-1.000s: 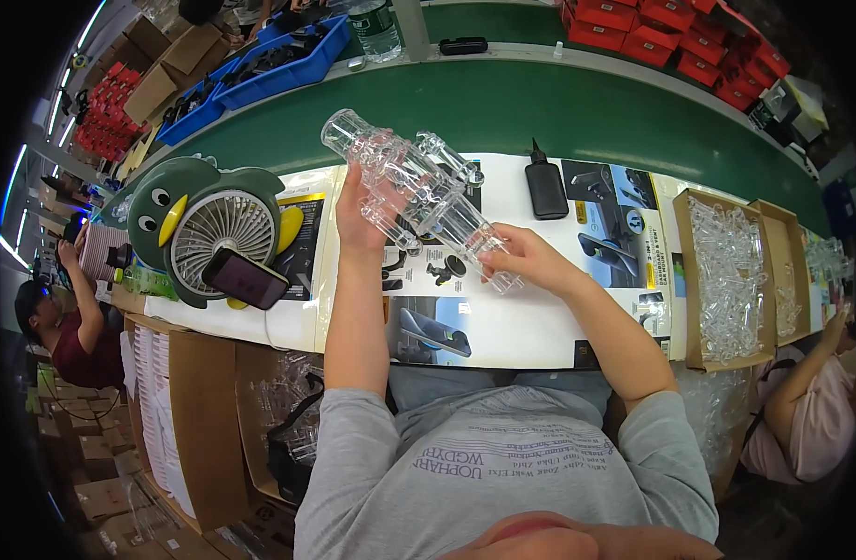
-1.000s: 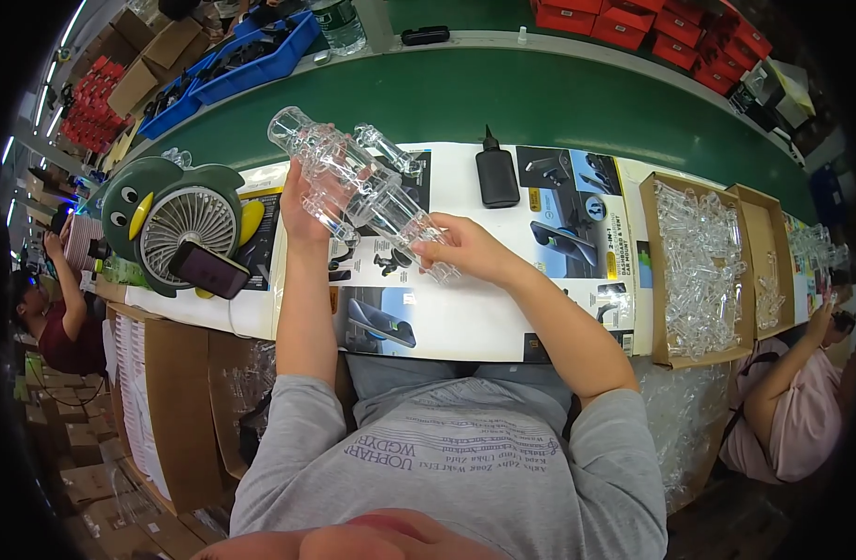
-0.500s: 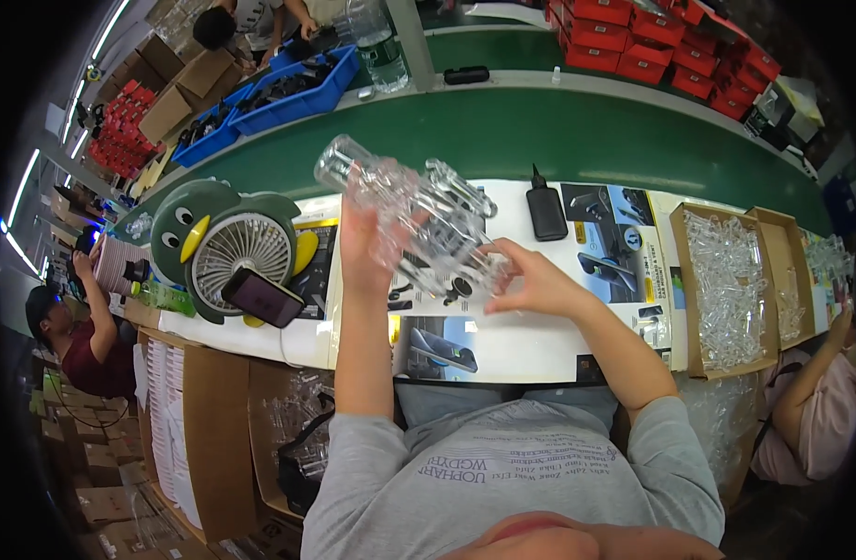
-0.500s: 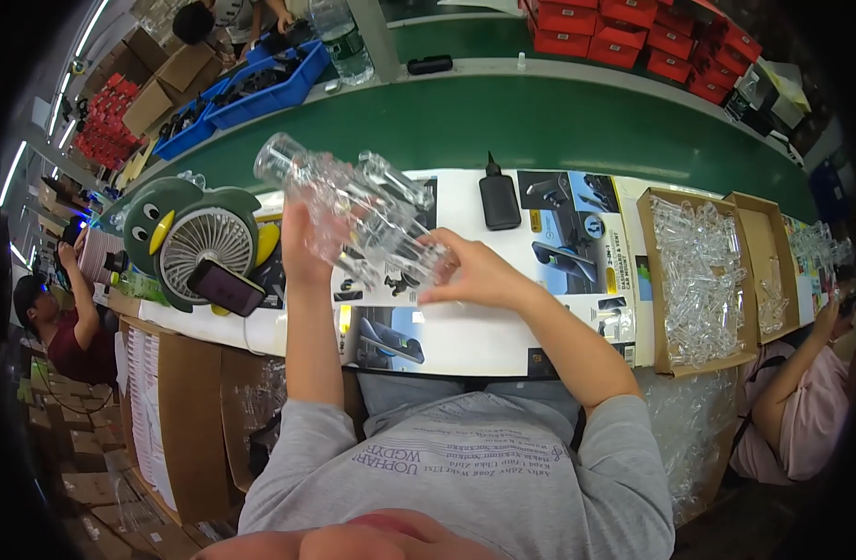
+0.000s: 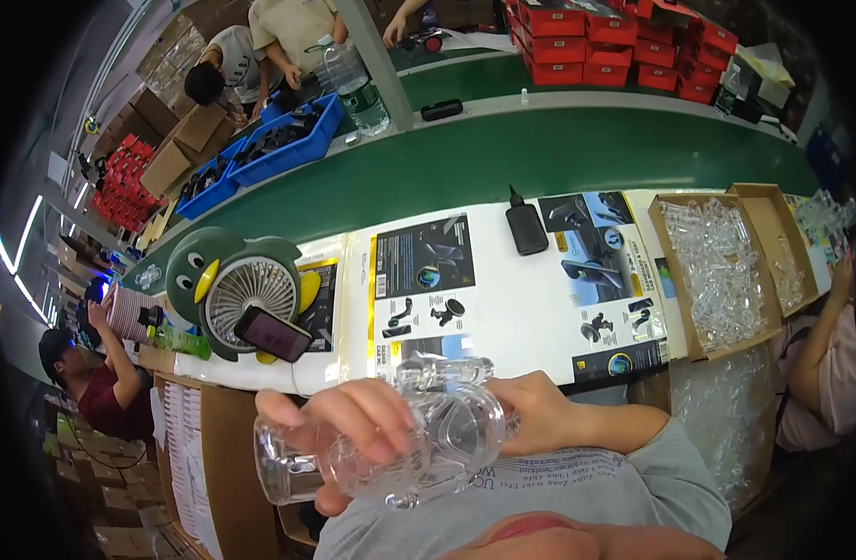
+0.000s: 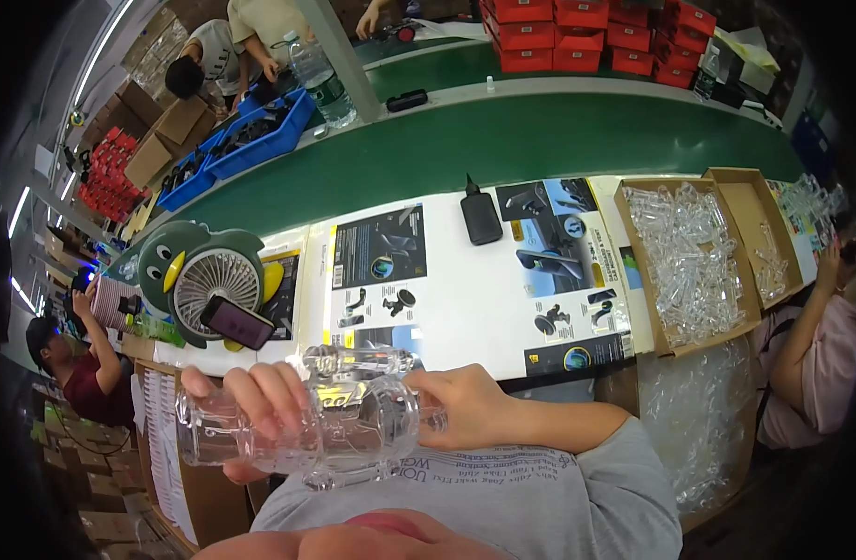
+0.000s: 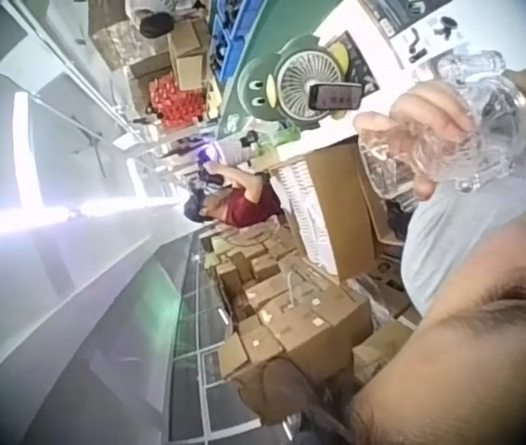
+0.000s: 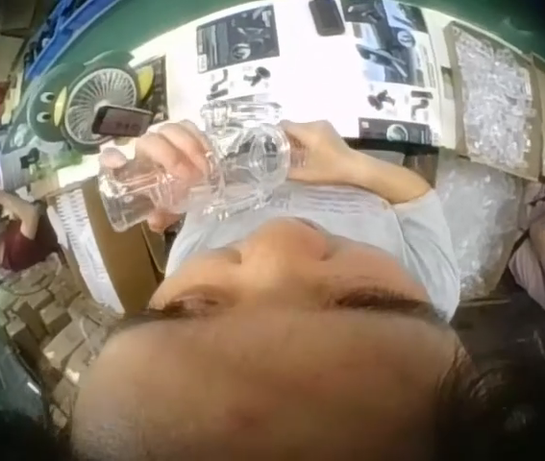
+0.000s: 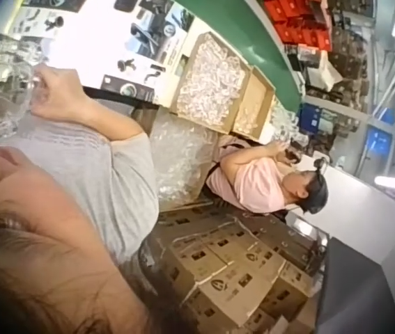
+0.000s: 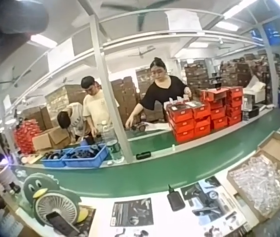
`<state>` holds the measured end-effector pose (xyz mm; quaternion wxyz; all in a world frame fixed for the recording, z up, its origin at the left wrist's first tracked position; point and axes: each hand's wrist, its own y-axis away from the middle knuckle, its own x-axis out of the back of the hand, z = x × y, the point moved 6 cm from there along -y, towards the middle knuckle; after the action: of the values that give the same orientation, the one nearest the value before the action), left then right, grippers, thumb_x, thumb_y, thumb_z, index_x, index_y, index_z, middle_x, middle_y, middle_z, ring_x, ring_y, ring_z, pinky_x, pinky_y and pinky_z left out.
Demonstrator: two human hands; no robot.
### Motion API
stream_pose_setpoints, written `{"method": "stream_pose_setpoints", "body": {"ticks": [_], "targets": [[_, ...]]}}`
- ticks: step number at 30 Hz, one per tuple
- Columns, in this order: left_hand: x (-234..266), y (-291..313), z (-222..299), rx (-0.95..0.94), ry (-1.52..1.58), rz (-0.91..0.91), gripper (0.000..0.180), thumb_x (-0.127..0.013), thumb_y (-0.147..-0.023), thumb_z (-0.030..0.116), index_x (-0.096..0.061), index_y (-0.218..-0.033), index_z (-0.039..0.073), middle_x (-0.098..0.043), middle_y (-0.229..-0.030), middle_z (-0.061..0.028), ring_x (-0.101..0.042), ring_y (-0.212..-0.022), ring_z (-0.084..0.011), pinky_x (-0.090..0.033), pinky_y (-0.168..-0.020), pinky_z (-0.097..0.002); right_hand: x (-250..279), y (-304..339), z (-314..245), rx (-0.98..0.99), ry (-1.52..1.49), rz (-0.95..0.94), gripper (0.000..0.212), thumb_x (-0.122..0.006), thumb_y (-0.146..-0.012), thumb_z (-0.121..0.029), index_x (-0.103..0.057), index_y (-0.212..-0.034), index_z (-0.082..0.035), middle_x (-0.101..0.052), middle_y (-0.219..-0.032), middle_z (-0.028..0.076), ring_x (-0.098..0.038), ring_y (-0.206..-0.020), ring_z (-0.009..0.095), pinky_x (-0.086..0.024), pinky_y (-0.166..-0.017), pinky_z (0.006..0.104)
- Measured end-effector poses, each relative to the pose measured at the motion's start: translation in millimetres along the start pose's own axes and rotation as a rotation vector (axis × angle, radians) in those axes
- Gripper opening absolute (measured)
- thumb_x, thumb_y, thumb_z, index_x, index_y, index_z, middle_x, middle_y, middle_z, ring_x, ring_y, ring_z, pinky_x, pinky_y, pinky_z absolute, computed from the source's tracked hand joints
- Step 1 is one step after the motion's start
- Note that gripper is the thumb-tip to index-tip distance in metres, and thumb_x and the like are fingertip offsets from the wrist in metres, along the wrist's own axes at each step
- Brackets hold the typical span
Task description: Apply a liquid adhesive or sealant from a squeeze bottle into plastic containers on an assembly line.
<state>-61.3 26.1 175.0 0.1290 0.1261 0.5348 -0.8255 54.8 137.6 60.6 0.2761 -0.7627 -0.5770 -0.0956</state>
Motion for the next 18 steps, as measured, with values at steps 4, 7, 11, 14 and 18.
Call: {"method": "stream_pose_setpoints", "body": {"ticks": [4, 7, 11, 14, 18], "targets": [[-3, 2, -16, 0.005, 0.107, -0.089, 0.069, -0.070, -0.074, 0.025, -0.023, -0.121, 0.006, -0.057, -0.079, -0.0208, -0.057, -0.071, -0.0331, -0.047, -0.061, -0.0410, -1, 5, 10, -0.090, -0.086, -0.134, 0.045, -0.073, -0.061, -0.025, -0.057, -0.098, -0.005, -0.059, -0.065, 0.008, -0.060, -0.058, 0.023, -0.048, -0.056, 0.0301], [-9, -1, -40, 0.025, 0.137, 0.075, 0.073, -0.065, -0.079, 0.036, -0.019, -0.127, 0.007, -0.055, -0.079, -0.0137, -0.057, -0.070, -0.0272, -0.047, -0.061, -0.0351, 8, 13, 10, -0.120, -0.079, 0.031, 0.049, -0.075, -0.060, -0.024, -0.056, -0.100, -0.005, -0.062, -0.072, 0.010, -0.063, -0.063, 0.023, -0.050, -0.061, 0.0311], [-1, -9, -71, 0.319, 0.164, 0.141, 0.069, -0.070, -0.071, 0.026, -0.022, -0.120, 0.013, -0.056, -0.085, -0.0187, -0.059, -0.077, -0.0277, -0.051, -0.068, -0.0382, 17, 17, 23, -0.265, -0.299, 0.088, 0.059, -0.078, -0.058, -0.019, -0.053, -0.107, 0.002, -0.063, -0.098, 0.012, -0.061, -0.087, 0.017, -0.048, -0.078, 0.0297], [-4, -18, -77, 0.321, 0.117, 0.131, 0.067, -0.069, -0.071, 0.020, -0.021, -0.117, 0.014, -0.056, -0.084, -0.0184, -0.059, -0.080, -0.0275, -0.049, -0.074, -0.0389, 24, 12, 21, -0.303, -0.470, 0.069, 0.064, -0.079, -0.056, -0.013, -0.050, -0.112, 0.002, -0.060, -0.104, 0.010, -0.058, -0.095, 0.015, -0.046, -0.083, 0.0299], [-7, -39, -77, 0.418, 0.094, 0.063, 0.061, -0.069, -0.071, 0.014, -0.026, -0.113, 0.009, -0.054, -0.090, -0.0159, -0.059, -0.082, -0.0210, -0.048, -0.073, -0.0342, 28, 8, 22, -0.316, -0.588, 0.092, 0.070, -0.082, -0.053, -0.011, -0.049, -0.113, 0.000, -0.060, -0.105, 0.009, -0.058, -0.093, 0.016, -0.046, -0.082, 0.0307]]}}
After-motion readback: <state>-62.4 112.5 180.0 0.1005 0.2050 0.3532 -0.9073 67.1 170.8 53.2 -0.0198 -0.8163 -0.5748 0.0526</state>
